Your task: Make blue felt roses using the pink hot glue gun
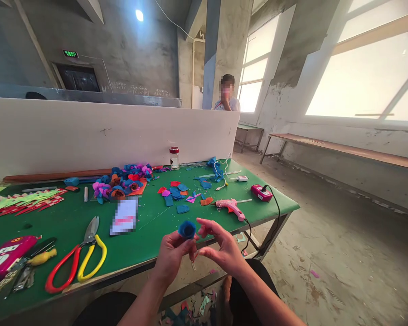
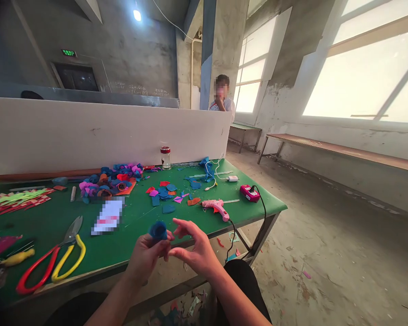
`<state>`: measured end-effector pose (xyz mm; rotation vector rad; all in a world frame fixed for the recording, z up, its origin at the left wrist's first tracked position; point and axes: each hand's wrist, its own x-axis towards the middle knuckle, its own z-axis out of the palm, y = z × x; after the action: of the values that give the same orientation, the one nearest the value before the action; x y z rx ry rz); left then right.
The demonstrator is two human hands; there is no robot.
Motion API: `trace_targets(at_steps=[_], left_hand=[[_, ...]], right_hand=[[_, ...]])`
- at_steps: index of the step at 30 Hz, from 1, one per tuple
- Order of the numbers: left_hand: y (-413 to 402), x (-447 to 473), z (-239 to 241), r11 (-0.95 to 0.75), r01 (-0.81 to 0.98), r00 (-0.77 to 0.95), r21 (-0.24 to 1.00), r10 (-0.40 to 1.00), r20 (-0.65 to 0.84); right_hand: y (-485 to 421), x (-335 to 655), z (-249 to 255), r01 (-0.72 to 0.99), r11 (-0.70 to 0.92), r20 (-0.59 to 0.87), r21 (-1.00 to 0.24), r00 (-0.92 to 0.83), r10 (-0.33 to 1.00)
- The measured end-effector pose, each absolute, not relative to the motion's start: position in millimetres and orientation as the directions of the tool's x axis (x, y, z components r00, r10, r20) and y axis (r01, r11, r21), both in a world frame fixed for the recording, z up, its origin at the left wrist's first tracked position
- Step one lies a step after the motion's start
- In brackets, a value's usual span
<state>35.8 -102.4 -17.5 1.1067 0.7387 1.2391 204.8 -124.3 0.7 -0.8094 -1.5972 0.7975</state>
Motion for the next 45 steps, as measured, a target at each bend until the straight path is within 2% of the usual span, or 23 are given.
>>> trace_targets(at_steps=[4, 7, 15, 19, 22, 24, 26, 28, 30, 33, 37, 41, 45], left_hand=[[-94, 24, -14, 0.039, -0.583, 0.105, 0.812, 0.994, 0.027], [-87, 13, -8, 0.068, -0.664, 0.072, 0.745, 0.997, -0.026], [-84, 16, -14, 0.074, -0.632, 0.081, 0.771, 0.996, -0.030], [-88, 19, -12, 0.054, -0.556, 0.081, 0.830, 0.997, -0.011], [-97, 15, -17, 0.023, -0.389, 0.071, 0.921, 0.997, 0.006], [-107, 10, -24, -0.015, -0.181, 0.039, 0.983, 0.999, 0.022], [-118, 6, -30, -0.079, 0.012, 0.000, 0.997, 0.997, 0.079], [-127, 5, -33, -0.133, 0.087, -0.021, 0.987, 0.991, 0.135], [-132, 6, -30, -0.145, 0.039, -0.078, 0.989, 0.986, 0.148], [-133, 15, -18, -0.122, -0.176, -0.119, 0.977, 0.988, 0.102], [-127, 30, -4, 0.005, -0.309, 0.105, 0.951, 0.994, 0.030], [-125, 45, -4, 0.024, -0.237, 0.248, 0.971, 0.968, 0.037], [-127, 58, -14, -0.132, 0.046, 0.208, 0.990, 0.971, 0.120]], right_hand=[[-115, 203, -28, -0.092, 0.212, 0.208, -0.973, 0.045, 0.977], [-112, 198, -42, -0.142, 0.078, 0.076, -0.987, 0.017, 0.997], [-116, 161, -39, -0.071, 0.042, 0.053, -0.997, -0.160, 0.986], [-116, 153, -39, -0.118, 0.036, 0.050, -0.992, -0.113, 0.992], [-116, 161, -37, -0.162, 0.009, 0.020, -0.987, -0.069, 0.997], [-116, 170, -35, -0.189, 0.005, 0.016, -0.982, -0.054, 0.998], [-117, 180, -33, -0.215, -0.003, 0.010, -0.977, -0.059, 0.998], [-121, 189, -31, -0.241, -0.027, -0.004, -0.970, -0.096, 0.995], [-127, 195, -30, -0.273, -0.070, -0.030, -0.960, -0.147, 0.989], [-138, 199, -28, -0.313, -0.136, -0.074, -0.940, -0.203, 0.976], [-151, 200, -30, -0.305, -0.196, -0.117, -0.932, -0.260, 0.958], [-157, 203, -35, -0.298, -0.252, -0.162, -0.920, -0.296, 0.941], [-157, 207, -41, -0.326, -0.266, -0.169, -0.907, -0.295, 0.940]])
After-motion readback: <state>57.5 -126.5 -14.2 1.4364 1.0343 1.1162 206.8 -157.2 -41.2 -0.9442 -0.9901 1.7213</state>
